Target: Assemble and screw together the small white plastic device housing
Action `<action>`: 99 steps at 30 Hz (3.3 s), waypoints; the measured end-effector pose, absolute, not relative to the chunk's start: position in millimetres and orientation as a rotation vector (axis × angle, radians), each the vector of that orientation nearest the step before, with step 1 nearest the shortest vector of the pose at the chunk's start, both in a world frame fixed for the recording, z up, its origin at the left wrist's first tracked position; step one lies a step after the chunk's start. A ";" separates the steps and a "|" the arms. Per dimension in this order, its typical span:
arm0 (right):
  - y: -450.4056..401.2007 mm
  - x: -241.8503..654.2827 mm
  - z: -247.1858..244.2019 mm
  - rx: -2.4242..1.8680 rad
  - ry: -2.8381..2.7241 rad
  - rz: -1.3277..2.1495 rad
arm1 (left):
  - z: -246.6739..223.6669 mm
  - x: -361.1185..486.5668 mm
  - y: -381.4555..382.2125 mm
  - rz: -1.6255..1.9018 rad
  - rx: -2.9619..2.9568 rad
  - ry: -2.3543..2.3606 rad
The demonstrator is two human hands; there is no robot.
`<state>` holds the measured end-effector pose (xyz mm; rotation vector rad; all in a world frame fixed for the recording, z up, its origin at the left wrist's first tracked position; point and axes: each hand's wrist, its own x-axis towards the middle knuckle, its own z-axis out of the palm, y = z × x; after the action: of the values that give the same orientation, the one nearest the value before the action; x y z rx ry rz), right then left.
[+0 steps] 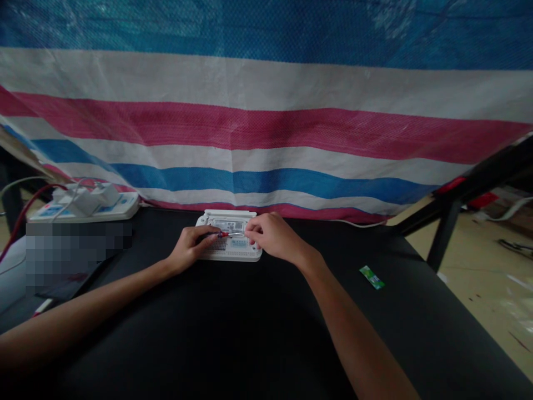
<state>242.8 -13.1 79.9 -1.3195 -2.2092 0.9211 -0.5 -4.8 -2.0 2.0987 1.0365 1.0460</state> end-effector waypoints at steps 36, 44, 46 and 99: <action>-10.7 253.3 85.0 -1.339 -2.205 0.932 | -1.2 -0.3 -5.3 1.043 2.107 1.016; -12.2 251.2 87.1 -1.362 -2.207 0.898 | -2.1 -0.7 -4.7 1.038 2.122 1.016; -12.5 250.7 88.0 -1.374 -2.211 0.895 | -2.6 -1.1 -4.6 1.040 2.125 1.020; -10.8 248.0 86.4 -1.236 -2.201 0.623 | 43.4 -17.7 8.3 0.809 2.236 0.822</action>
<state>248.0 -10.8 86.4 -1.2361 -2.2008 0.6226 -17.7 8.3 43.4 2.2355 0.8224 0.8093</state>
